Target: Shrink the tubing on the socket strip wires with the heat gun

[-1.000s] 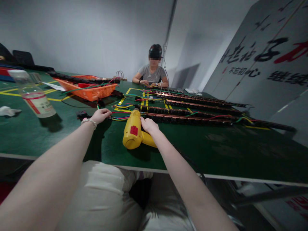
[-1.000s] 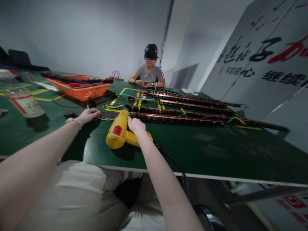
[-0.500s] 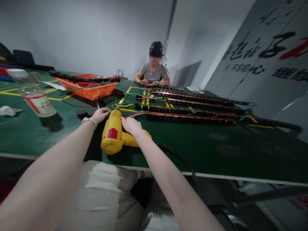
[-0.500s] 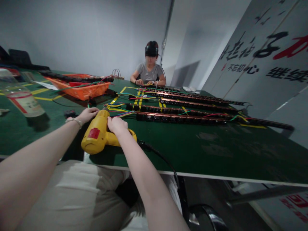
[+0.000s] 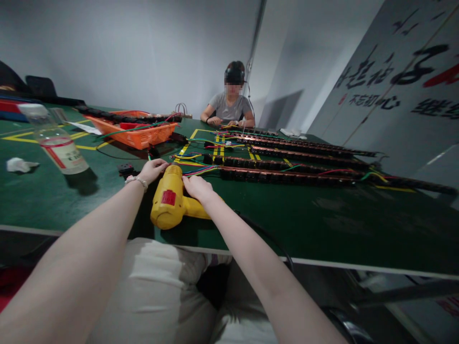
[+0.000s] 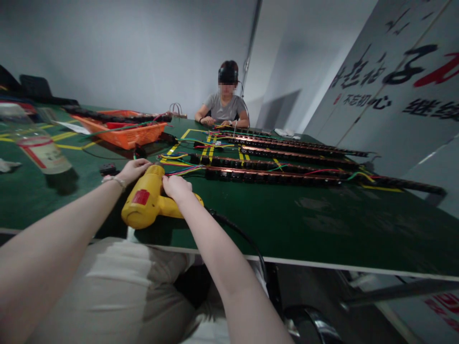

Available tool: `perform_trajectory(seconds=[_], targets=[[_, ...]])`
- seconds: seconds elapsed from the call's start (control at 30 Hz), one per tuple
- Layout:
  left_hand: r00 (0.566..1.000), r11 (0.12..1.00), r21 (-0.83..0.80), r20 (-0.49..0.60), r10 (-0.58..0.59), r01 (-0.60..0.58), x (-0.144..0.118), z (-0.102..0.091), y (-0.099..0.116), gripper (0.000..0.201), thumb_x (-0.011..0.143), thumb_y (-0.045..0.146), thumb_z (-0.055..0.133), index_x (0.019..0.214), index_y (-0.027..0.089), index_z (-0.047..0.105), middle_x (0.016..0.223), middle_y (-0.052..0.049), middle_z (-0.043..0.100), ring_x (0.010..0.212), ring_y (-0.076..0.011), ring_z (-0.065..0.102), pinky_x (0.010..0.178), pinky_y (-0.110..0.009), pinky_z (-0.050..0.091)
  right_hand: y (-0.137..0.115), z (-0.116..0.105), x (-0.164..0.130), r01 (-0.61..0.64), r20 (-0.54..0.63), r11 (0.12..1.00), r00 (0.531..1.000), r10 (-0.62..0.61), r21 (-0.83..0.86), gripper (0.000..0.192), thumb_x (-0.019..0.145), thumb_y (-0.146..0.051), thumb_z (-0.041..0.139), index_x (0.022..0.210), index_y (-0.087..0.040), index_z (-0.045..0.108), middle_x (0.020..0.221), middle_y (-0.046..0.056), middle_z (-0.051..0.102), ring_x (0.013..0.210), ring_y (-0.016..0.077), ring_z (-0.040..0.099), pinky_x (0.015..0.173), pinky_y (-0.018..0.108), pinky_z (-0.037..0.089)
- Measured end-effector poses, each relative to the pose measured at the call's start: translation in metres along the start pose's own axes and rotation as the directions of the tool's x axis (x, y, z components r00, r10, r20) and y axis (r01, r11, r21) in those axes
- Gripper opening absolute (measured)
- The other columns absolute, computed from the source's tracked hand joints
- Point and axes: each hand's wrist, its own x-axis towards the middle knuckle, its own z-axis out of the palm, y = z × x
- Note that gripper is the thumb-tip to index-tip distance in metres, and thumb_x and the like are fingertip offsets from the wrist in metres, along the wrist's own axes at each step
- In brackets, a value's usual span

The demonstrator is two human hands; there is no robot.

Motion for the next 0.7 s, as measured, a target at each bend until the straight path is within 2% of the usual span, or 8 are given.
perform_trajectory(seconds=[0.17, 0.27, 0.47, 0.57, 0.7], targets=[[0.998, 0.994, -0.09, -0.005, -0.066, 0.065, 0.001, 0.003, 0.0, 0.022, 0.067, 0.039, 0.064, 0.071, 0.017, 0.062, 0.068, -0.003, 0.064, 0.068, -0.0166, 0.058, 0.067, -0.027, 0.047, 0.019, -0.011, -0.006, -0.051, -0.016, 0.999, 0.999, 0.05, -0.02, 0.059, 0.098, -0.048, 0.024, 0.122, -0.012, 0.065, 0.13, 0.017, 0.061, 0.121, 0.0308, 0.057, 0.098, 0.042, 0.044], [0.996, 0.993, -0.081, -0.02, -0.089, 0.087, 0.002, 0.004, -0.001, 0.024, 0.065, 0.041, 0.066, 0.07, 0.018, 0.062, 0.068, -0.003, 0.065, 0.068, -0.0179, 0.061, 0.067, -0.028, 0.048, 0.034, -0.02, -0.008, -0.098, -0.015, 0.995, 0.995, 0.098, -0.004, 0.059, 0.097, -0.05, 0.025, 0.122, -0.013, 0.064, 0.131, 0.017, 0.061, 0.121, 0.0312, 0.056, 0.098, 0.043, 0.044], [1.0, 0.999, 0.038, 0.006, -0.015, 0.015, 0.005, 0.003, -0.009, 0.026, 0.066, 0.045, 0.064, 0.071, 0.019, 0.064, 0.066, -0.003, 0.065, 0.069, -0.0201, 0.064, 0.07, -0.029, 0.05, 0.06, -0.037, -0.017, -0.186, -0.052, 0.983, 0.981, 0.185, -0.013, 0.06, 0.097, -0.049, 0.025, 0.124, -0.011, 0.063, 0.131, 0.018, 0.06, 0.121, 0.0324, 0.056, 0.097, 0.042, 0.043], [0.999, 0.99, 0.139, -0.037, 0.031, -0.026, 0.005, 0.002, -0.016, 0.029, 0.069, 0.043, 0.06, 0.083, 0.019, 0.068, 0.074, -0.004, 0.068, 0.072, -0.0211, 0.065, 0.072, -0.03, 0.05, 0.073, -0.045, -0.028, -0.201, -0.085, 0.979, 0.977, 0.198, -0.024, 0.06, 0.097, -0.048, 0.025, 0.121, -0.011, 0.065, 0.128, 0.019, 0.062, 0.118, 0.033, 0.057, 0.095, 0.042, 0.044], [0.986, 0.961, 0.268, -0.122, 0.11, -0.074, 0.0, 0.0, -0.018, 0.047, 0.073, 0.04, 0.056, 0.114, 0.016, 0.063, 0.096, -0.007, 0.068, 0.077, -0.0199, 0.064, 0.079, -0.031, 0.05, 0.089, -0.051, -0.043, -0.202, -0.081, 0.978, 0.977, 0.198, -0.047, 0.059, 0.097, -0.049, 0.025, 0.116, -0.013, 0.067, 0.125, 0.018, 0.064, 0.116, 0.0324, 0.059, 0.093, 0.041, 0.045]])
